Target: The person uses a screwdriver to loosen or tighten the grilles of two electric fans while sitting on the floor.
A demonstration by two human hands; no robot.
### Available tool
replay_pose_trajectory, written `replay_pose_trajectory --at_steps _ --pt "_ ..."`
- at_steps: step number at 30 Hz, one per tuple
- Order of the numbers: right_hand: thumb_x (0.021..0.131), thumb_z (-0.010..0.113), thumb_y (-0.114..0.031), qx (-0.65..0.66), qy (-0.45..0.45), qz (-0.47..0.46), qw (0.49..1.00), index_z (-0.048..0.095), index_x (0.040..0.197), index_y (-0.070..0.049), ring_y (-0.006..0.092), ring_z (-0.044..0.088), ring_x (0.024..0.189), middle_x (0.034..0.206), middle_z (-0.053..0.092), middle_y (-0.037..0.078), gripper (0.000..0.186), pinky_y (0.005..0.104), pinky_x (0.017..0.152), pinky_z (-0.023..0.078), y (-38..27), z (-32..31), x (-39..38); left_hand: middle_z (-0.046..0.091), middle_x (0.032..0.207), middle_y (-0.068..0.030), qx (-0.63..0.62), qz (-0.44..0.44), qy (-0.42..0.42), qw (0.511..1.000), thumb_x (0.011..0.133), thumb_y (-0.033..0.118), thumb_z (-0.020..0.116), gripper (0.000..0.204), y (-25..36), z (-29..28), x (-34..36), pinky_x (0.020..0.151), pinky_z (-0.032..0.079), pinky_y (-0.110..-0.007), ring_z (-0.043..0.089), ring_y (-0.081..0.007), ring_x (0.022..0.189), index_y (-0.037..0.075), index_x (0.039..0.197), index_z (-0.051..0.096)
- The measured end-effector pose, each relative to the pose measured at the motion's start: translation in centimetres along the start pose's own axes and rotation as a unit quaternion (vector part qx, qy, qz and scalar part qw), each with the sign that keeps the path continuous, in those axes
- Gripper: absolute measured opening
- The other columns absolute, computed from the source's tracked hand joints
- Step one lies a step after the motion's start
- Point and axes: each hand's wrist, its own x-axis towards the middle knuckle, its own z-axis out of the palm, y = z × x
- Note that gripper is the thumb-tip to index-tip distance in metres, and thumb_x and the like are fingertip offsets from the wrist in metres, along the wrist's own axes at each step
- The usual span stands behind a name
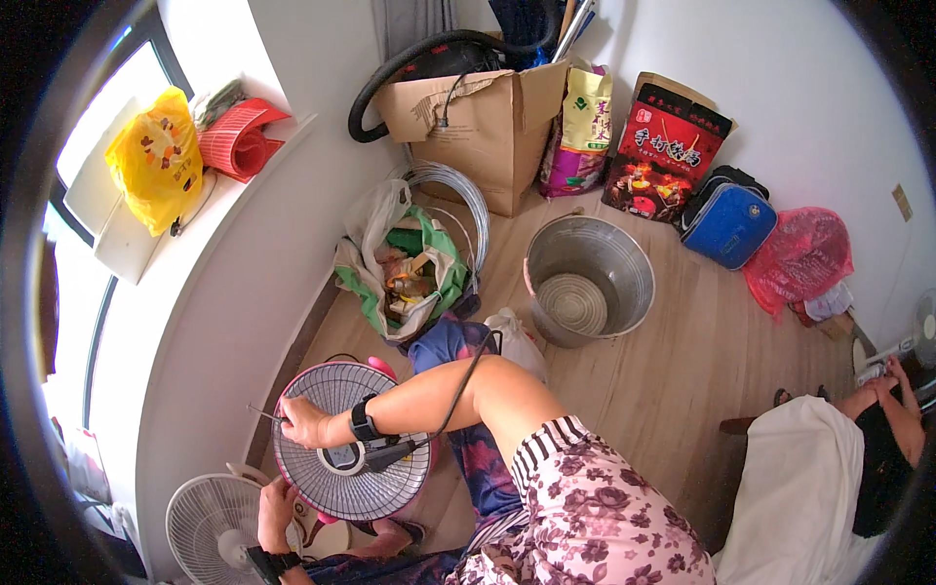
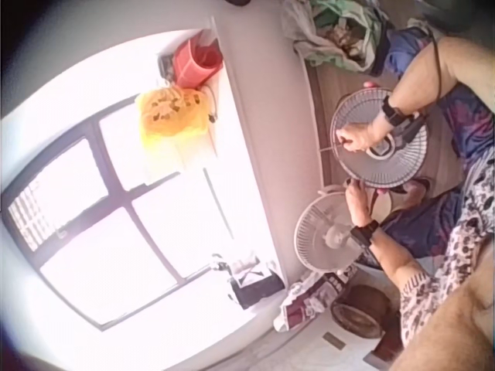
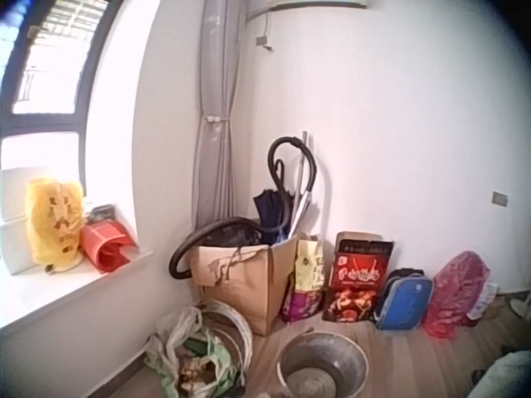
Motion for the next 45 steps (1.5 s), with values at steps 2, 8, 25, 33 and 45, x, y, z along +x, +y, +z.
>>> replay_pose_trajectory --at_steps 2,8,25,33,45 --pt "0.083 0.052 -0.007 0.006 -0.003 -0.002 1.000 0.043 0.091 0.005 0.0147 0.050 0.039 0.052 0.051 0.009 0.017 0.0299 0.039 0.041 0.0 0.0 -0.1 0.058 0.074 -0.0237 0.002 0.005 0.004 1.000 0.075 0.011 0.061 0.017 0.3 -0.1 0.0 0.064 0.044 -0.045 0.056 -0.0410 0.073 -0.005 0.078 0.057" --pt "0.082 0.052 -0.006 -0.016 0.001 -0.015 1.000 0.043 0.090 0.005 0.0152 0.051 0.040 0.053 0.052 0.009 0.017 0.0295 0.039 0.041 0.7 0.2 0.2 0.058 0.074 -0.0237 -0.024 -0.011 0.002 1.000 0.075 0.012 0.061 0.018 -0.1 0.0 0.1 0.064 0.044 -0.044 0.056 -0.0408 0.072 -0.005 0.079 0.059" --pt "0.082 0.052 -0.006 0.000 -0.004 -0.003 1.000 0.042 0.090 0.005 0.0151 0.050 0.039 0.052 0.051 0.009 0.016 0.0296 0.039 0.041 0.1 0.3 -0.1 0.055 0.065 -0.0232 0.041 0.028 0.050 0.998 0.073 0.010 0.061 0.018 0.5 -0.6 0.1 0.057 0.042 -0.043 0.055 -0.0385 0.063 -0.007 0.069 0.056" --pt "0.082 0.052 -0.007 -0.011 0.001 -0.012 1.000 0.043 0.090 0.004 0.0156 0.051 0.039 0.052 0.051 0.009 0.016 0.0301 0.040 0.041 0.8 0.5 0.1 0.053 0.066 -0.0240 0.031 0.050 0.039 0.997 0.071 0.007 0.058 0.015 1.8 -1.2 0.3 0.058 0.041 -0.044 0.053 -0.0390 0.063 -0.007 0.068 0.055" --pt "0.082 0.053 -0.007 -0.004 -0.002 -0.003 1.000 0.042 0.090 0.004 0.0147 0.049 0.039 0.052 0.050 0.009 0.017 0.0295 0.039 0.041 0.2 0.3 -0.1 0.049 0.060 -0.0226 0.040 0.071 0.054 0.995 0.064 0.003 0.060 0.014 1.2 -1.0 0.1 0.054 0.039 -0.043 0.050 -0.0376 0.057 -0.008 0.060 0.053"
